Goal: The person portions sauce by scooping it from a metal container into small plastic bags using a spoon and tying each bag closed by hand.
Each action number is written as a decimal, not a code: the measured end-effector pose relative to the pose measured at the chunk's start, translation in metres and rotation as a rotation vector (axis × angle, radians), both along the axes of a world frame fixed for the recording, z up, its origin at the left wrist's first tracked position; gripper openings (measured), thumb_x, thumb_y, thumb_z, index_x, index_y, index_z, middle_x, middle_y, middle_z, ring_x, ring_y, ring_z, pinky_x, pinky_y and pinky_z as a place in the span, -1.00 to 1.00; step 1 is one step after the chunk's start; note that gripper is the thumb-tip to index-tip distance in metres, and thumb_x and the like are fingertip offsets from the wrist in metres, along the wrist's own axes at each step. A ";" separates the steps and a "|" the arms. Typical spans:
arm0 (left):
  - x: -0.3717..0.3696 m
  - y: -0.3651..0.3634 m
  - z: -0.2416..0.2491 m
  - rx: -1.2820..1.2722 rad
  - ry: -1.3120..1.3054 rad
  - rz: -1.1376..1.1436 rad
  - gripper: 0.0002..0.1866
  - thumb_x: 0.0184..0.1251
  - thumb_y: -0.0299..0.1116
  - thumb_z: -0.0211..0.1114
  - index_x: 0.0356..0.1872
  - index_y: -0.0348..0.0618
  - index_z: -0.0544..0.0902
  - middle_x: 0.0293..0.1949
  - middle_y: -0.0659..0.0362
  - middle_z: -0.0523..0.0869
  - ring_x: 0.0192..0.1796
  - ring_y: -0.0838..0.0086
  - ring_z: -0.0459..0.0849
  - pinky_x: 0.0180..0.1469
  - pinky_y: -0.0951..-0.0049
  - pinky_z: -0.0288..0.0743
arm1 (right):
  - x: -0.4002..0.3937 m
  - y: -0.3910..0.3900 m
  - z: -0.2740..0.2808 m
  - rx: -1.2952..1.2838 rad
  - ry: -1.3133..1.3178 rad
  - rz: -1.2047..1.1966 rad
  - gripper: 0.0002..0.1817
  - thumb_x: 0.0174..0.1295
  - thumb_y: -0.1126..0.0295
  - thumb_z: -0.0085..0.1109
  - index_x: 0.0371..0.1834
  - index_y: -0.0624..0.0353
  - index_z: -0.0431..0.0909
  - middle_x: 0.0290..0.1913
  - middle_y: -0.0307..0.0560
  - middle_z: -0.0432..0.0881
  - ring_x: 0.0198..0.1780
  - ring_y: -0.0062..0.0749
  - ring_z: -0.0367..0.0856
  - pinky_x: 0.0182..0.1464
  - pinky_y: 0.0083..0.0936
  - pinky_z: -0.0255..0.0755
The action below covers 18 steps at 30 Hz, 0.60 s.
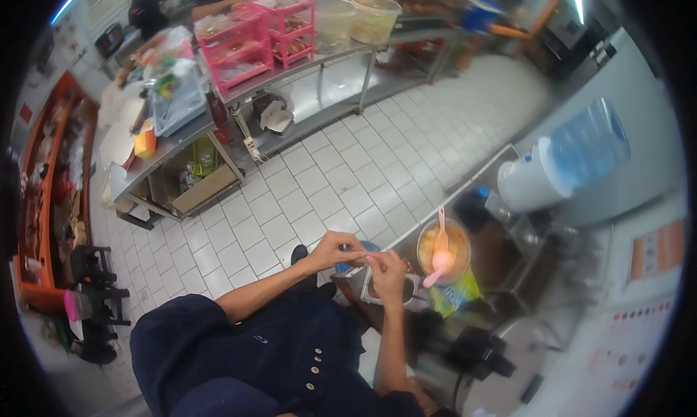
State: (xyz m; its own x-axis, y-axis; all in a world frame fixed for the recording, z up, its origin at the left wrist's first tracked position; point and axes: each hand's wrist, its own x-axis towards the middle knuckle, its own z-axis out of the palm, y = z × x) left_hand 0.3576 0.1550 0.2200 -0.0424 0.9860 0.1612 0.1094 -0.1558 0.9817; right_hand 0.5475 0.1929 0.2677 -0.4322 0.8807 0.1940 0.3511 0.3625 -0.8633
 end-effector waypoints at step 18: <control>-0.307 -0.315 -0.349 -0.921 0.400 0.671 -0.46 0.36 0.13 0.18 -0.20 -0.24 0.75 -0.11 -0.19 0.74 0.02 -0.05 0.70 0.12 0.05 0.53 | -0.163 0.095 -0.348 -1.229 0.496 -0.676 -0.68 0.53 0.15 -0.08 -0.04 0.24 0.41 -0.19 0.06 0.65 -0.35 -0.23 0.67 -0.32 -0.19 0.70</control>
